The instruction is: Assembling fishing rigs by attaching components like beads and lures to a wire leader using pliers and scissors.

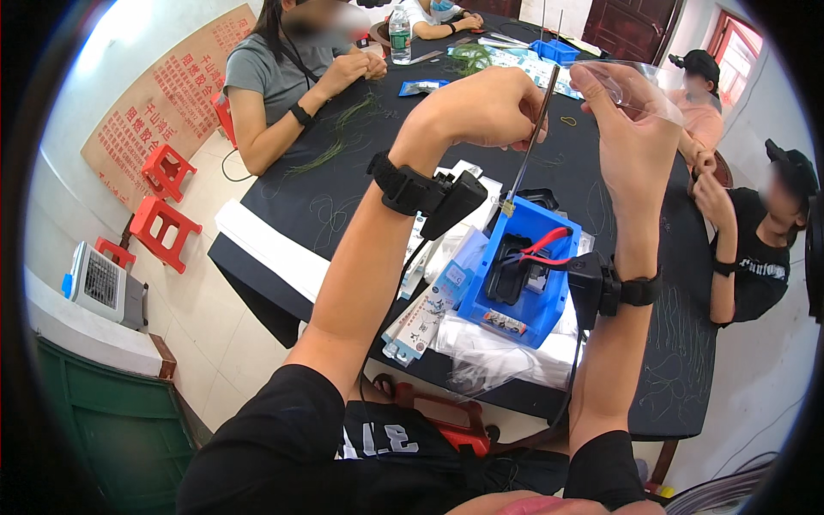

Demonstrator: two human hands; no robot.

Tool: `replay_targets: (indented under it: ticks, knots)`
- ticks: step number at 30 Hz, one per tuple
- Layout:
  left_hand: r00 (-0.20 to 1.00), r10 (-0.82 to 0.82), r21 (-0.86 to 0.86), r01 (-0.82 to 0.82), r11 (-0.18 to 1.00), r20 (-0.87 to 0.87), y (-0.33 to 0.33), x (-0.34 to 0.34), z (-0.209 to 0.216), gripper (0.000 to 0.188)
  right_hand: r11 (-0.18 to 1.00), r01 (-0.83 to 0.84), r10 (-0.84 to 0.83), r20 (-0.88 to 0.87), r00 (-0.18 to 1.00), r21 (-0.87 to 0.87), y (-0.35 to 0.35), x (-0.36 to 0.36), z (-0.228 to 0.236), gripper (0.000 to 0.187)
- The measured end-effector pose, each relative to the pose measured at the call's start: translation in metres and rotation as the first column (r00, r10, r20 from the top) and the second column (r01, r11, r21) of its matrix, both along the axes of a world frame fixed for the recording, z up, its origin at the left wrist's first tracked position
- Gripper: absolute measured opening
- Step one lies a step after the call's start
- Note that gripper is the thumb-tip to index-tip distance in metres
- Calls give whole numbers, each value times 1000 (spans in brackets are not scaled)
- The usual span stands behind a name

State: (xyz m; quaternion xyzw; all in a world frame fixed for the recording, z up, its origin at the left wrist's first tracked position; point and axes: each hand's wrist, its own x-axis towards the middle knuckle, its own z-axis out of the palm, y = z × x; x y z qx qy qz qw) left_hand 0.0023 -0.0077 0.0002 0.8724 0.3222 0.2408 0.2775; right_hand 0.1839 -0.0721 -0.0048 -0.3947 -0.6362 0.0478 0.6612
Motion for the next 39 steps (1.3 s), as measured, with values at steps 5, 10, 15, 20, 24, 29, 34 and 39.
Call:
replay_targets:
  ticks: [5,10,15,20,24,29,34,39]
  knots:
    - [1000,-10,8,11,1000,-6,0,0,0,17,998,-30,30,-8,1000,51,4,-4,-2,22]
    - [1000,-9,7,9,1000,7,0,0,0,17,997,-48,51,-53,997,62,7,-7,-4,23]
    - [1000,-3,12,3,1000,4,-1,0,0,17,996,-70,73,-47,996,57,7,-7,-3,25]
    - [1000,-1,18,1,1000,-2,-2,0,1,17,994,-103,104,-63,993,27,5,-7,-2,24]
    - [1000,-1,19,1,1000,-5,-4,1,2,17,995,-96,98,-39,994,39,6,-8,-3,21]
    - [1000,21,-4,-21,1000,14,-5,1,2,15,996,-77,76,31,997,46,8,-10,-4,16]
    - [1000,8,1,-8,1000,28,-1,1,0,14,996,-80,80,-2,997,38,12,-16,-8,17]
    - [992,-14,-67,23,997,126,4,0,-3,15,999,45,-46,98,994,18,15,-20,-13,22]
